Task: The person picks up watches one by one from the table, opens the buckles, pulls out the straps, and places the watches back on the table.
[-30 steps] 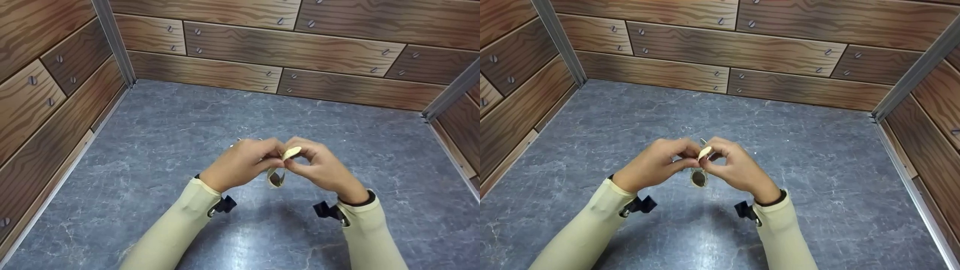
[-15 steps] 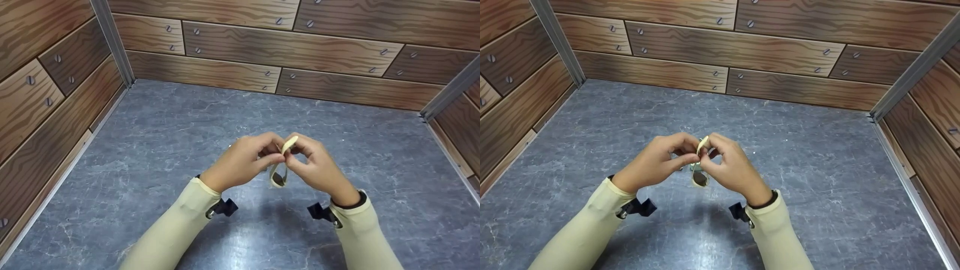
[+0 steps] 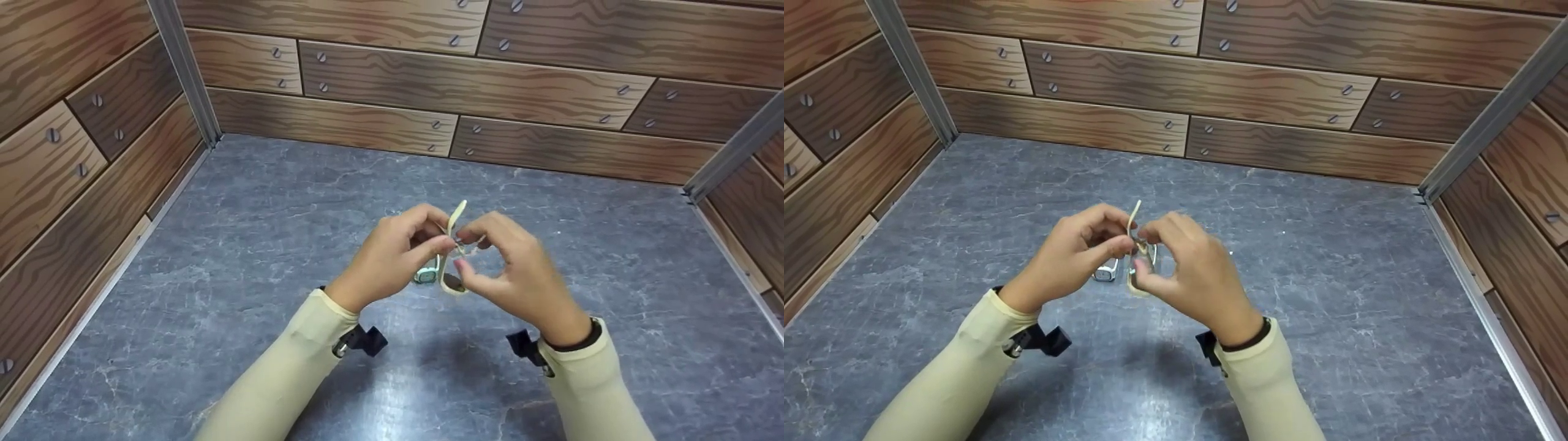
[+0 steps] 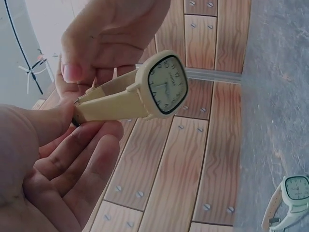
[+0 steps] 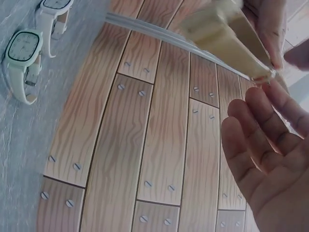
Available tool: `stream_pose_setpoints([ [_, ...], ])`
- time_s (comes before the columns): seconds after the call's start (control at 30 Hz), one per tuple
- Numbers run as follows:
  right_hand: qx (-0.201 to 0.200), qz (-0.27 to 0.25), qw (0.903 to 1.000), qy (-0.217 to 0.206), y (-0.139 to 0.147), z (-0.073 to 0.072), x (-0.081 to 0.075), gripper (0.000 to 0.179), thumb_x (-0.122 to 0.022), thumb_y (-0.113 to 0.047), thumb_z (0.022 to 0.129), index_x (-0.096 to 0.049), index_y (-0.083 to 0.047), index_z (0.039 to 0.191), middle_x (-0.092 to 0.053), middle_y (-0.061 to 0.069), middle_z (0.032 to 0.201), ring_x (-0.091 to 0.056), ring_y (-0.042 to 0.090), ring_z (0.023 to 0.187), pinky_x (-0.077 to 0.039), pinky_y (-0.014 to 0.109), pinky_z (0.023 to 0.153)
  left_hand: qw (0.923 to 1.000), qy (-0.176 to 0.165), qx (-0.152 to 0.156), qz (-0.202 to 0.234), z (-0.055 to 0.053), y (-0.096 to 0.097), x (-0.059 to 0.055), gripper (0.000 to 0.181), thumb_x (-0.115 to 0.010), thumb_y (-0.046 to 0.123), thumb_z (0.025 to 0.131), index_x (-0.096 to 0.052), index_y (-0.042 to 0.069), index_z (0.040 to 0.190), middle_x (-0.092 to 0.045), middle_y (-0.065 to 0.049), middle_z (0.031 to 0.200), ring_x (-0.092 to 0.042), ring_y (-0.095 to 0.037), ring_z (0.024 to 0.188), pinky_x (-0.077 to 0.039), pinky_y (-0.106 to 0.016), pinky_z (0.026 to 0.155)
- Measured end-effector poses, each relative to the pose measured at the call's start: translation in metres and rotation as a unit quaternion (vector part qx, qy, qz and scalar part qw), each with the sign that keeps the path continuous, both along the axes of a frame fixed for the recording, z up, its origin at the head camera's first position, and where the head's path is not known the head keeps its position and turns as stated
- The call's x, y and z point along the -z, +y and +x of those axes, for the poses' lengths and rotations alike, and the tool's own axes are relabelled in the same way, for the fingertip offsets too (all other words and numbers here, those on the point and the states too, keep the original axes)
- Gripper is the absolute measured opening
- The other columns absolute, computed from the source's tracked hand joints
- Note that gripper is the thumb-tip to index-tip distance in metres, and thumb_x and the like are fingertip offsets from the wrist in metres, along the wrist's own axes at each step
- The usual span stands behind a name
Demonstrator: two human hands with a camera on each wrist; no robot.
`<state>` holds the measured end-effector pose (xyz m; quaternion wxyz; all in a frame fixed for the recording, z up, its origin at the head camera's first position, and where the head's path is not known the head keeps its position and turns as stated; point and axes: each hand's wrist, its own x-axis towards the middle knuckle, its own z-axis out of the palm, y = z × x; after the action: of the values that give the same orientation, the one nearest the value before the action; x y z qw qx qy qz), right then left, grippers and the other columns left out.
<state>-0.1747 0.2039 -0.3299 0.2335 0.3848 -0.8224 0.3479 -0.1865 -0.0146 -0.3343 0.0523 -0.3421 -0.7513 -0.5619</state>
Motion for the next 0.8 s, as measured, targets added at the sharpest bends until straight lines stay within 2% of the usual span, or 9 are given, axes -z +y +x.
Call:
stream_pose_setpoints([
  [0.13,0.015,0.028,0.9985,0.045,-0.0024,-0.002,0.0023,0.028,-0.079,-0.002,0.086,-0.064,-0.007,0.109,-0.067,0.002,0.101,-0.064,0.017,0.092,-0.056,0.032,0.077,0.9999,-0.005,0.001,0.015,-0.0001,-0.0012,-0.0008,0.019,-0.066,0.018,0.102,-0.065,0.006,0.117,-0.075,-0.004,0.095,-0.072,-0.024,0.082,-0.057,-0.029,0.073],
  [0.27,0.019,0.034,0.9964,0.075,-0.0028,-0.0039,0.0043,0.017,-0.078,0.0,0.087,-0.067,-0.008,0.097,-0.067,0.002,0.095,-0.063,0.013,0.084,-0.054,0.027,0.072,0.9999,-0.001,0.001,0.012,-0.0008,-0.0009,-0.001,0.019,-0.066,0.019,0.102,-0.065,0.006,0.116,-0.075,-0.002,0.095,-0.071,-0.017,0.08,-0.057,-0.029,0.072],
  [0.43,0.015,0.019,0.9981,0.057,-0.0041,-0.0029,0.0051,0.01,-0.074,-0.001,0.092,-0.069,-0.01,0.092,-0.067,0.001,0.091,-0.064,0.013,0.079,-0.052,0.02,0.072,0.9999,-0.003,0.006,0.015,-0.0009,-0.0003,-0.0012,0.02,-0.066,0.021,0.102,-0.065,0.007,0.117,-0.074,-0.001,0.095,-0.07,-0.013,0.081,-0.058,-0.029,0.073],
  [0.53,0.003,-0.004,0.9999,0.012,-0.0051,-0.002,0.0048,0.011,-0.073,-0.001,0.094,-0.068,-0.007,0.102,-0.069,-0.001,0.095,-0.067,0.012,0.083,-0.056,0.021,0.074,0.9997,-0.01,0.012,0.017,0.0002,-0.0011,-0.0017,0.02,-0.065,0.023,0.102,-0.065,0.009,0.117,-0.073,0.001,0.095,-0.071,-0.013,0.082,-0.059,-0.03,0.074],
  [0.63,-0.012,-0.039,0.9971,-0.064,-0.0053,0.0,0.0038,0.018,-0.072,-0.001,0.095,-0.064,-0.003,0.111,-0.071,0.0,0.098,-0.068,0.013,0.084,-0.058,0.024,0.072,0.9996,-0.017,0.017,0.017,0.0012,-0.0019,-0.0023,0.02,-0.065,0.024,0.103,-0.066,0.011,0.118,-0.073,0.003,0.095,-0.07,-0.012,0.083,-0.059,-0.03,0.075],
  [0.73,-0.023,-0.083,0.9847,-0.151,-0.0057,0.0023,0.0016,0.016,-0.07,-0.001,0.097,-0.066,0.0,0.112,-0.072,0.003,0.097,-0.07,0.016,0.081,-0.058,0.025,0.069,0.9995,-0.021,0.017,0.015,0.001,-0.0016,-0.0024,0.022,-0.065,0.024,0.103,-0.067,0.011,0.121,-0.073,0.004,0.095,-0.07,-0.009,0.082,-0.059,-0.03,0.075],
  [0.8,-0.03,-0.107,0.9752,-0.191,-0.006,0.0033,0.0001,0.011,-0.068,0.0,0.098,-0.068,0.001,0.108,-0.071,0.008,0.095,-0.07,0.017,0.079,-0.058,0.025,0.068,0.9995,-0.019,0.02,0.014,0.0004,-0.001,-0.0021,0.024,-0.065,0.024,0.103,-0.068,0.011,0.122,-0.074,0.002,0.095,-0.07,-0.008,0.082,-0.059,-0.03,0.075],
])
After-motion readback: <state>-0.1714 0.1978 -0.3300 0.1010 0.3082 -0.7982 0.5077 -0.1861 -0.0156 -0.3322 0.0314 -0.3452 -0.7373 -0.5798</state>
